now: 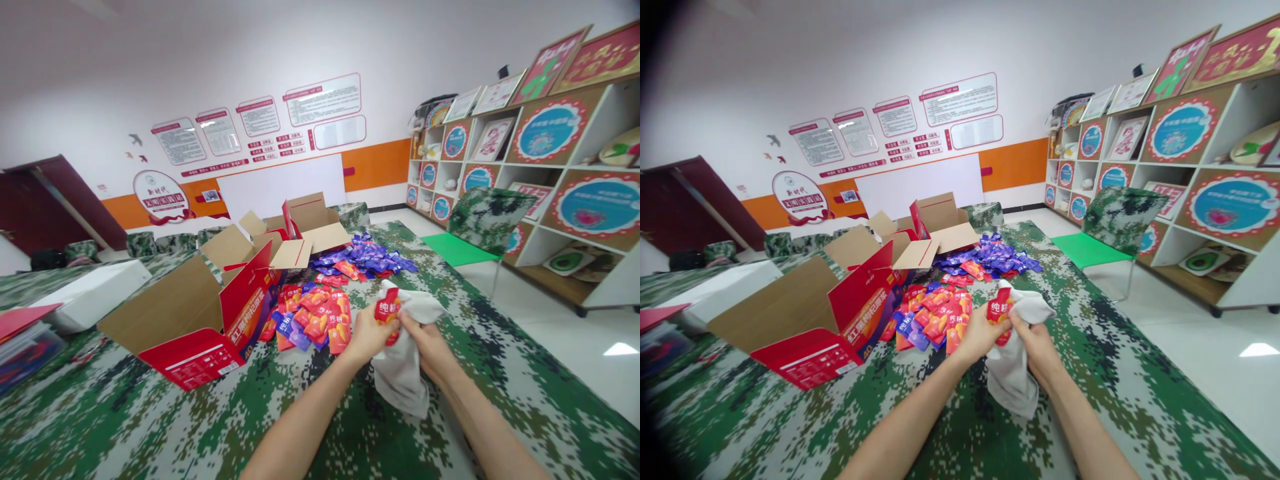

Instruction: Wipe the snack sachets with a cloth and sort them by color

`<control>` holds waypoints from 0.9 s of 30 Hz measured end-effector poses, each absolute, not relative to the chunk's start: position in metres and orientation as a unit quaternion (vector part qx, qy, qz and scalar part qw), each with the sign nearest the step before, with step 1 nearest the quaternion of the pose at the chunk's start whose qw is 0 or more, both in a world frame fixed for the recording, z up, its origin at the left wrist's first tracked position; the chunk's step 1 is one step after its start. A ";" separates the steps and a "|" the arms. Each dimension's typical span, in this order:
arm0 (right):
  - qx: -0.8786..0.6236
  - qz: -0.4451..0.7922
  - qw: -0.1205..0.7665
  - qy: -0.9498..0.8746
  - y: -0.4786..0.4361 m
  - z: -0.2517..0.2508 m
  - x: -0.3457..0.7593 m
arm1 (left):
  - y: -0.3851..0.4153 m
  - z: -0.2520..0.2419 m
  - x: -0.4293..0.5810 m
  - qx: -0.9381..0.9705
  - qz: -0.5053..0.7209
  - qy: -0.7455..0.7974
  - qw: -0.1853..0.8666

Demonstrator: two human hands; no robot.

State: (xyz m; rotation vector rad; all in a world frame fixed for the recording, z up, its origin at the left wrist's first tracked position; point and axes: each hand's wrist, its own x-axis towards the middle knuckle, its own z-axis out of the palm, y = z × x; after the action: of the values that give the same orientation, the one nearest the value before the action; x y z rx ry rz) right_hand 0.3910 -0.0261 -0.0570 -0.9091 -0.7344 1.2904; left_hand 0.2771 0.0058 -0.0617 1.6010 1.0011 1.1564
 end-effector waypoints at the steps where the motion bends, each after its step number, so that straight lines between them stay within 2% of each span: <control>1: -0.405 0.557 0.649 -0.324 -0.026 -0.058 0.390 | 0.003 -0.061 0.277 0.656 0.451 0.409 0.447; 6: -0.462 0.517 0.655 -0.301 -0.020 -0.069 0.399 | 0.001 -0.059 0.274 0.664 0.389 0.407 0.492; 10: -0.468 0.494 0.661 -0.316 -0.016 -0.075 0.410 | 0.006 -0.060 0.275 0.628 0.381 0.348 0.583; 12: -0.474 0.475 0.682 -0.291 -0.015 -0.076 0.410 | 0.007 -0.062 0.277 0.615 0.392 0.353 0.587; 14: -0.481 0.468 0.696 -0.256 -0.016 -0.075 0.406 | 0.007 -0.063 0.279 0.626 0.416 0.388 0.533; 18: -0.422 0.574 0.648 -0.269 -0.021 -0.066 0.394 | 0.004 -0.066 0.277 0.685 0.434 0.480 0.334; 24: -0.421 0.582 0.639 -0.276 -0.023 -0.064 0.398 | 0.002 -0.070 0.273 0.806 0.297 0.492 0.142; 27: -0.436 0.583 0.629 -0.274 -0.021 -0.067 0.405 | 0.003 -0.067 0.272 0.823 0.250 0.498 0.112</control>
State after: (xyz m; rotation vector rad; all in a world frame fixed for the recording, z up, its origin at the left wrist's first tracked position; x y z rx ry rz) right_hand 0.4054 -0.0207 -0.0667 -0.9987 -0.6289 1.3355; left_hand 0.2722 0.0030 -0.0666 2.4153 1.4633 0.7349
